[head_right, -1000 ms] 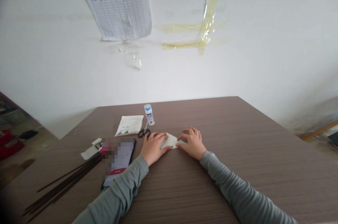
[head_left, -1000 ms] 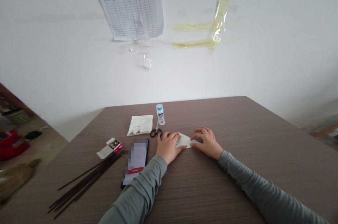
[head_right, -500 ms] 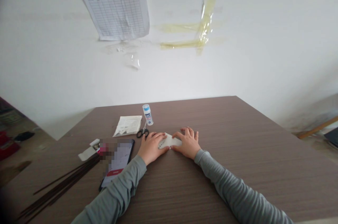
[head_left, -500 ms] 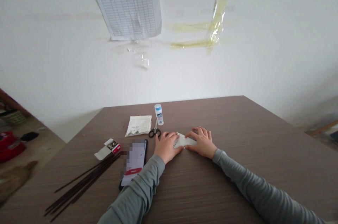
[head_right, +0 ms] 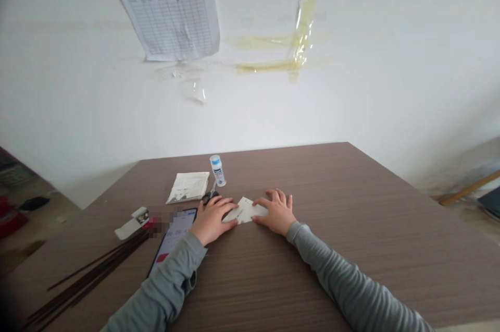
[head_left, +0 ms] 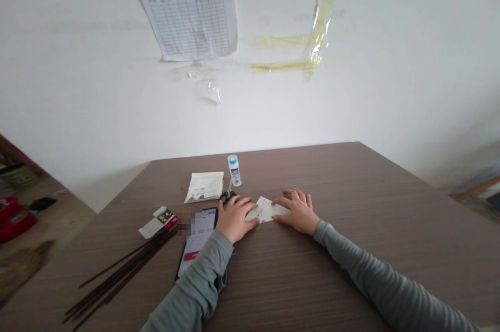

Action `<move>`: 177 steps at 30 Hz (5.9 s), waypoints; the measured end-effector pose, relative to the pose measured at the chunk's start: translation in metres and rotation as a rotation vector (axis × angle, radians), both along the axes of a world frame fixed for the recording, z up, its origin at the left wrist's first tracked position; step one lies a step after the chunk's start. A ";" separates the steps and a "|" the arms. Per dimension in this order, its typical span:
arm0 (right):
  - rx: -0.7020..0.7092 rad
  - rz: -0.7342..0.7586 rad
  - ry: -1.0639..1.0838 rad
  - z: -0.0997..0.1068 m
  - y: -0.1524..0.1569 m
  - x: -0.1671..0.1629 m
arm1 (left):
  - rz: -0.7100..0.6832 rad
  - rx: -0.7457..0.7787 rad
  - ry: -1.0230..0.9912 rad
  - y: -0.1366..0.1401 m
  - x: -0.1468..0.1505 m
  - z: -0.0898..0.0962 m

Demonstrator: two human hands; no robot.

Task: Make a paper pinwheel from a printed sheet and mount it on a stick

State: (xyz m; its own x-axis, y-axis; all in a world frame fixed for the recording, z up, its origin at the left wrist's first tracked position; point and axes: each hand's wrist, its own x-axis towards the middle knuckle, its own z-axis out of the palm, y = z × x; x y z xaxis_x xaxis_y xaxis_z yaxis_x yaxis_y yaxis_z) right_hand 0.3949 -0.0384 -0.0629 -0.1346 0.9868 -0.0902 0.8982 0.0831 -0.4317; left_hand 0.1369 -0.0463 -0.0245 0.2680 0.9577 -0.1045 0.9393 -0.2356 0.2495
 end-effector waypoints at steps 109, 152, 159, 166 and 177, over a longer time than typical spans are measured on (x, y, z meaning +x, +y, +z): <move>0.015 0.159 0.087 -0.017 0.024 0.056 | -0.014 -0.095 0.047 -0.005 -0.037 0.004; 0.184 -0.066 -0.039 -0.023 0.000 -0.007 | 0.094 0.058 -0.147 -0.018 0.032 -0.015; 0.115 -0.025 0.035 -0.012 0.005 0.012 | 0.082 0.050 -0.120 -0.012 0.018 -0.020; 0.112 0.087 0.083 -0.016 0.016 0.042 | 0.075 0.062 -0.081 -0.013 -0.006 -0.021; 0.167 0.134 0.086 -0.028 0.028 0.061 | 0.096 0.015 -0.037 -0.019 -0.023 -0.010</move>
